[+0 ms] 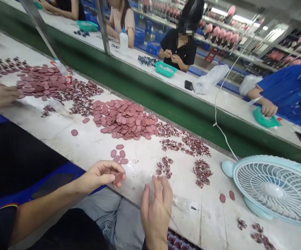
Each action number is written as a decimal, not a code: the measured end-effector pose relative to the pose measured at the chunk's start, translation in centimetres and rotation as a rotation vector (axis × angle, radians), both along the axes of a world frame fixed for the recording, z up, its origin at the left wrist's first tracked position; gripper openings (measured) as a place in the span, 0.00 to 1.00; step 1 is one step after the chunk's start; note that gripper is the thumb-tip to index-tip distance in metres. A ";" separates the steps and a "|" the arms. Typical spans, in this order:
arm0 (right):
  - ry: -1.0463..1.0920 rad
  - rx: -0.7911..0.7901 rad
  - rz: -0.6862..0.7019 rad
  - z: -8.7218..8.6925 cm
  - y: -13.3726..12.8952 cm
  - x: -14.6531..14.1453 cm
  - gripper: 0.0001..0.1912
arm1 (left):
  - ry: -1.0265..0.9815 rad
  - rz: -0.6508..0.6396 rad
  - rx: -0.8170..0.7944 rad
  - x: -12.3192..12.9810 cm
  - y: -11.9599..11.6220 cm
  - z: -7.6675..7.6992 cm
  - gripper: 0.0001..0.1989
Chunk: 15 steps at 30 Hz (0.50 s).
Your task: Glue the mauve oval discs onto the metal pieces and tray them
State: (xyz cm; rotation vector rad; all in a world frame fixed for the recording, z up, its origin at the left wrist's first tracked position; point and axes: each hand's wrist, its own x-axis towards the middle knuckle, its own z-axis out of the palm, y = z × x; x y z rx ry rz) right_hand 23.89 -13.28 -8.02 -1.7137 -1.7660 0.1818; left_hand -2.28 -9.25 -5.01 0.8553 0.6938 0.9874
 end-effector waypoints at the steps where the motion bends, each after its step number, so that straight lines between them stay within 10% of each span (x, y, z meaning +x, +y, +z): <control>1: -0.176 -0.065 0.028 0.5 3.0 -0.8 0.29 | -0.030 -0.021 -0.013 0.3 -0.1 0.0 0.17; 6: -0.332 -0.187 0.017 0.1 9.4 -1.5 0.36 | -0.069 -0.033 -0.052 1.1 -1.0 -0.3 0.17; 11: -0.351 -0.229 0.064 -1.0 4.9 -1.4 0.39 | -0.094 -0.024 -0.153 1.7 -1.9 -1.4 0.18; 15: 0.096 0.036 -0.115 -2.2 0.1 1.1 0.27 | -0.145 -0.023 -0.310 2.2 -2.7 -2.1 0.21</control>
